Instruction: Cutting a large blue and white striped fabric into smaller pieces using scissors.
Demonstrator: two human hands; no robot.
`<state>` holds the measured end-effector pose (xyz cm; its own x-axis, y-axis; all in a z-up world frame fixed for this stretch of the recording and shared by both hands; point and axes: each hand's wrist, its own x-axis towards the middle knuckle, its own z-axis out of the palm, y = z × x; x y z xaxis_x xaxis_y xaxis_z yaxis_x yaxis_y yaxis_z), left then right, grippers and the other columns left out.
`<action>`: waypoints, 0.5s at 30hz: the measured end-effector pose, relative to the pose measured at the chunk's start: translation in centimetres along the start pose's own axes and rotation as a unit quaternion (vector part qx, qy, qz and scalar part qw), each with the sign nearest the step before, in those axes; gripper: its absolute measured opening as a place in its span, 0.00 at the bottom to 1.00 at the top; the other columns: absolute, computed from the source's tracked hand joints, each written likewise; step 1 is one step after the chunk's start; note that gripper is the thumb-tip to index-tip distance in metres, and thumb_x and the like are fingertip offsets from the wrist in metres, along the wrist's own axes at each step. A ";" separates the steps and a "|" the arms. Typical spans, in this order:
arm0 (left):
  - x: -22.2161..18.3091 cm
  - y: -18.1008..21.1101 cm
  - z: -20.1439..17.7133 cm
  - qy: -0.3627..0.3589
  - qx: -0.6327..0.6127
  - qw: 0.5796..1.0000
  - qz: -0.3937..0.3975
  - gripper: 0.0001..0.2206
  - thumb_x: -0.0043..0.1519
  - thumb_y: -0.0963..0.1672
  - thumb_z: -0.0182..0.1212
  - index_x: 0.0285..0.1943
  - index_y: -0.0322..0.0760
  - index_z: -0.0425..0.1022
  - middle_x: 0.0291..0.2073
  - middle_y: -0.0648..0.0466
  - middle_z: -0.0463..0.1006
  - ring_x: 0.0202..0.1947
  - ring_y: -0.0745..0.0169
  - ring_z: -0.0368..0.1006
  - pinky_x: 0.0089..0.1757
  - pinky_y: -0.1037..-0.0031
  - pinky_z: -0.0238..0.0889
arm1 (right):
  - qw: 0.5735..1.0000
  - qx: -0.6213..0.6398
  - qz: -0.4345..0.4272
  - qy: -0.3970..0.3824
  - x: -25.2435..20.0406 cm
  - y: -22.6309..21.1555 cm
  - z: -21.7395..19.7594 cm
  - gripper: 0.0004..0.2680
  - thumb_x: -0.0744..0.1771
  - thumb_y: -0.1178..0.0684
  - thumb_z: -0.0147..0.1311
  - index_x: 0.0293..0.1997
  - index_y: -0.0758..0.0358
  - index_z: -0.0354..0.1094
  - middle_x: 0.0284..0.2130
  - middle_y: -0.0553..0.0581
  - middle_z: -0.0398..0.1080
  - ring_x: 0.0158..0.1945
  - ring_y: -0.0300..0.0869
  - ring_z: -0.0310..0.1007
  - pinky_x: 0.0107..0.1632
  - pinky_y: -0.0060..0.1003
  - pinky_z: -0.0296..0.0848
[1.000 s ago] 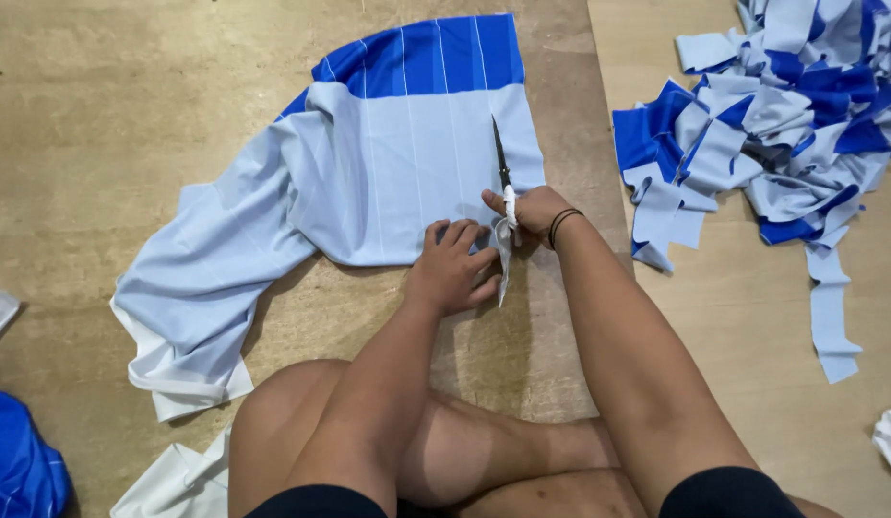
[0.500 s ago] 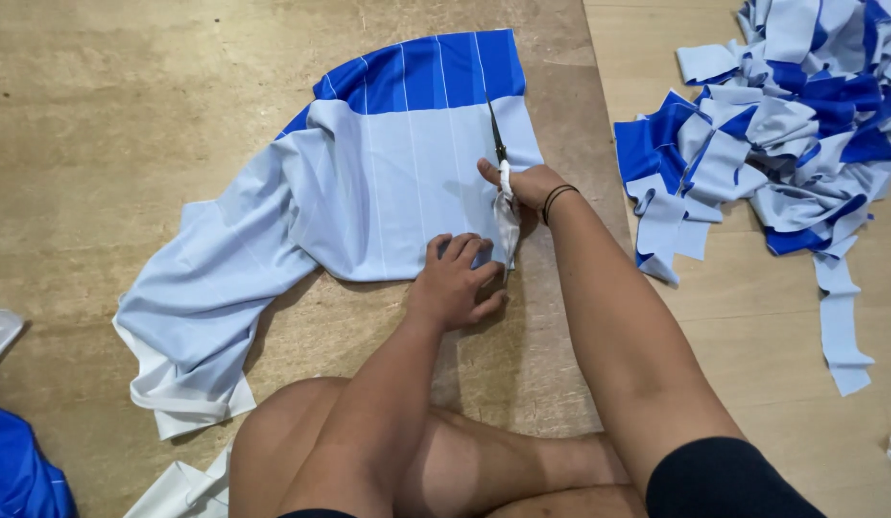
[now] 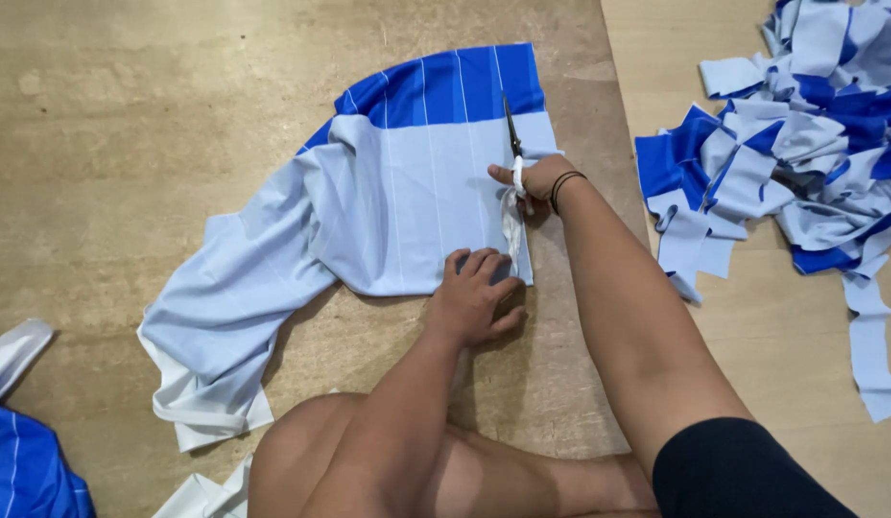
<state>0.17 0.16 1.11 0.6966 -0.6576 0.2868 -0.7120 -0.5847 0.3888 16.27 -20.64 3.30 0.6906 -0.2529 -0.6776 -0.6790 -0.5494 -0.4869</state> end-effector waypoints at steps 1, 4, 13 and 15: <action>0.1 0.1 -0.1 0.000 -0.003 1.000 -0.002 0.18 0.56 0.55 0.63 0.50 0.49 0.79 0.61 0.50 0.71 0.67 0.51 0.60 0.63 0.47 0.47 | 0.998 0.053 -0.025 -0.008 0.6 0.6 0.0 0.27 0.53 0.25 0.69 0.26 0.65 0.70 0.20 0.60 0.70 0.20 0.45 0.70 0.20 0.42 0.67; 0.1 0.2 0.0 0.002 -0.008 1.000 -0.004 0.18 0.57 0.55 0.63 0.50 0.49 0.80 0.61 0.49 0.71 0.67 0.51 0.60 0.63 0.47 0.47 | 0.995 0.087 -0.042 -0.011 -0.5 -0.3 -0.6 0.25 0.53 0.27 0.69 0.27 0.62 0.71 0.21 0.57 0.72 0.20 0.43 0.72 0.20 0.40 0.70; 0.3 0.3 -0.6 -0.022 0.005 1.000 -0.006 0.18 0.56 0.55 0.62 0.51 0.49 0.79 0.61 0.49 0.71 0.67 0.50 0.60 0.63 0.47 0.47 | 0.994 0.102 -0.024 -0.033 2.8 -1.3 -1.1 0.25 0.54 0.28 0.72 0.26 0.64 0.67 0.20 0.58 0.69 0.19 0.44 0.68 0.20 0.40 0.67; 0.2 0.4 -0.5 -0.020 -0.002 1.000 -0.008 0.18 0.56 0.55 0.62 0.51 0.50 0.79 0.61 0.49 0.71 0.67 0.50 0.60 0.64 0.47 0.47 | 0.994 0.095 -0.038 -0.030 0.7 -2.8 -1.8 0.25 0.54 0.28 0.71 0.26 0.64 0.69 0.20 0.59 0.71 0.19 0.44 0.70 0.20 0.39 0.67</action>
<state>0.10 0.04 1.76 0.7044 -0.6661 0.2451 -0.6997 -0.5937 0.3974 19.07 -20.70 5.18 0.7295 -0.1647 -0.6638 -0.6640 -0.4034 -0.6296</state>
